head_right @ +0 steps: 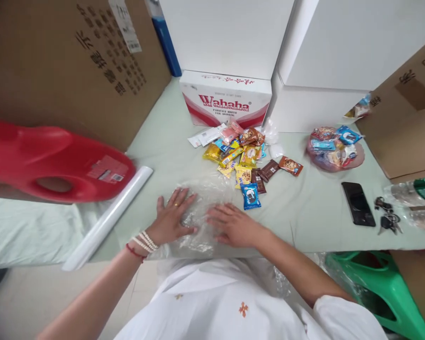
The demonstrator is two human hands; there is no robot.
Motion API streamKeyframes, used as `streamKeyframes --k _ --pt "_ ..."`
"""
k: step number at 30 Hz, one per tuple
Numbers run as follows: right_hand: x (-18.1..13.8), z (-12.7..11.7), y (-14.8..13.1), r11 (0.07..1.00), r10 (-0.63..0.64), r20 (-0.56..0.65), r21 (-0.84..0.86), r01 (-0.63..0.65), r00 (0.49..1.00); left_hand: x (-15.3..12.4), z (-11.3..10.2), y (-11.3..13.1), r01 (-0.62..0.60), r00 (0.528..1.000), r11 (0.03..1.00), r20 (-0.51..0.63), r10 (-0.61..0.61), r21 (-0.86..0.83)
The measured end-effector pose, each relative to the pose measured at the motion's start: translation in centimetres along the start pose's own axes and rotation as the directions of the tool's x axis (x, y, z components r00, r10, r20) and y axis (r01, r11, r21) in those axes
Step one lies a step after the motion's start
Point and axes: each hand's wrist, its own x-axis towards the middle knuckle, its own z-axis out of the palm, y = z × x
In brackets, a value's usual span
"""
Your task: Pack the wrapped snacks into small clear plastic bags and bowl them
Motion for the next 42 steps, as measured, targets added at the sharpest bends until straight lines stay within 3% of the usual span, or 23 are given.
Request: streamKeyframes --k 2,4,7,9,11,14,16,18,22,24,26,29,31,33,35,36,38,40,42 --pt "-0.9 1.6 -0.2 0.998 0.044 0.068 0.031 -0.046 0.997 -0.7 -0.7 -2.9 -0.010 1.000 1.000 -0.001 0.010 -0.016" --pt "-2.9 1.7 0.9 0.989 0.137 0.047 0.049 -0.140 0.989 -1.6 -1.4 -6.2 -0.019 1.000 0.997 -0.026 0.017 -0.074" --pt "-5.3 0.4 2.4 0.976 0.196 -0.025 0.098 -0.193 0.980 -3.0 -1.7 -8.8 0.060 0.964 0.974 -0.242 -0.114 -0.218" --pt "-5.7 -0.5 2.3 0.973 0.197 -0.088 0.138 -0.184 0.977 -3.5 -1.1 -7.6 0.191 0.853 0.910 -0.397 -0.339 -0.367" --pt "-5.1 -0.7 1.5 0.973 0.192 -0.142 0.154 -0.170 0.971 -3.5 0.0 -4.4 0.278 0.739 0.820 -0.434 -0.515 -0.501" --pt "-3.7 0.1 -0.1 0.982 0.163 -0.111 0.112 -0.151 0.980 -3.0 1.4 0.8 0.244 0.799 0.891 -0.442 -0.408 -0.383" --pt "-3.3 1.1 -0.9 0.987 0.154 -0.048 0.063 -0.151 0.987 -2.8 1.6 2.4 0.192 0.822 0.897 -0.433 -0.369 -0.398" --pt "-3.6 1.9 -1.1 0.985 0.169 -0.014 0.032 -0.169 0.985 -3.3 1.3 2.3 0.149 0.843 0.809 -0.356 -0.404 -0.568" --pt "-5.0 2.3 -0.7 0.980 0.195 -0.040 0.042 -0.193 0.980 -5.5 0.3 -0.1 0.260 0.878 0.387 0.049 -0.477 -0.885" --pt "-5.4 2.0 -0.4 0.981 0.185 -0.051 0.063 -0.182 0.981 -6.7 0.3 -1.0 0.339 0.845 0.242 0.181 -0.504 -0.909" --pt "-5.5 1.8 -0.3 0.981 0.175 -0.055 0.091 -0.169 0.983 -7.6 0.7 -1.6 0.398 0.794 0.193 0.231 -0.563 -0.897" --pt "-5.6 1.6 -0.3 0.978 0.176 -0.065 0.121 -0.167 0.982 -8.3 1.1 -2.5 0.448 0.736 0.240 0.203 -0.646 -0.861" --pt "-5.8 1.6 -0.4 0.977 0.190 -0.072 0.113 -0.181 0.979 -8.5 0.9 -2.7 0.462 0.695 0.354 0.084 -0.714 -0.813" --pt "-6.0 1.6 -0.4 0.974 0.213 -0.073 0.092 -0.206 0.974 -8.3 0.3 -2.1 0.460 0.622 0.526 -0.162 -0.766 -0.715" --pt "-6.0 1.8 -0.7 0.970 0.235 -0.069 0.070 -0.231 0.969 -7.9 -0.4 -0.3 0.406 0.577 0.726 -0.461 -0.675 -0.555" --pt "-5.9 1.9 -0.8 0.968 0.247 -0.069 0.060 -0.244 0.966 -7.6 -0.6 0.9 0.337 0.600 0.829 -0.576 -0.555 -0.447" --pt "-5.7 2.1 -1.3 0.963 0.268 -0.069 0.039 -0.266 0.961 -6.7 -0.7 3.4 0.086 0.755 0.976 -0.627 -0.193 -0.198" --pt "-5.7 2.3 -1.9 0.958 0.287 -0.063 0.014 -0.286 0.956 -5.7 -0.1 4.9 -0.155 0.872 0.987 -0.475 0.119 -0.037" --pt "-6.4 2.4 -2.4 0.953 0.302 -0.042 -0.011 -0.302 0.953 -4.8 0.9 4.6 -0.188 0.927 0.982 -0.329 0.183 0.017"
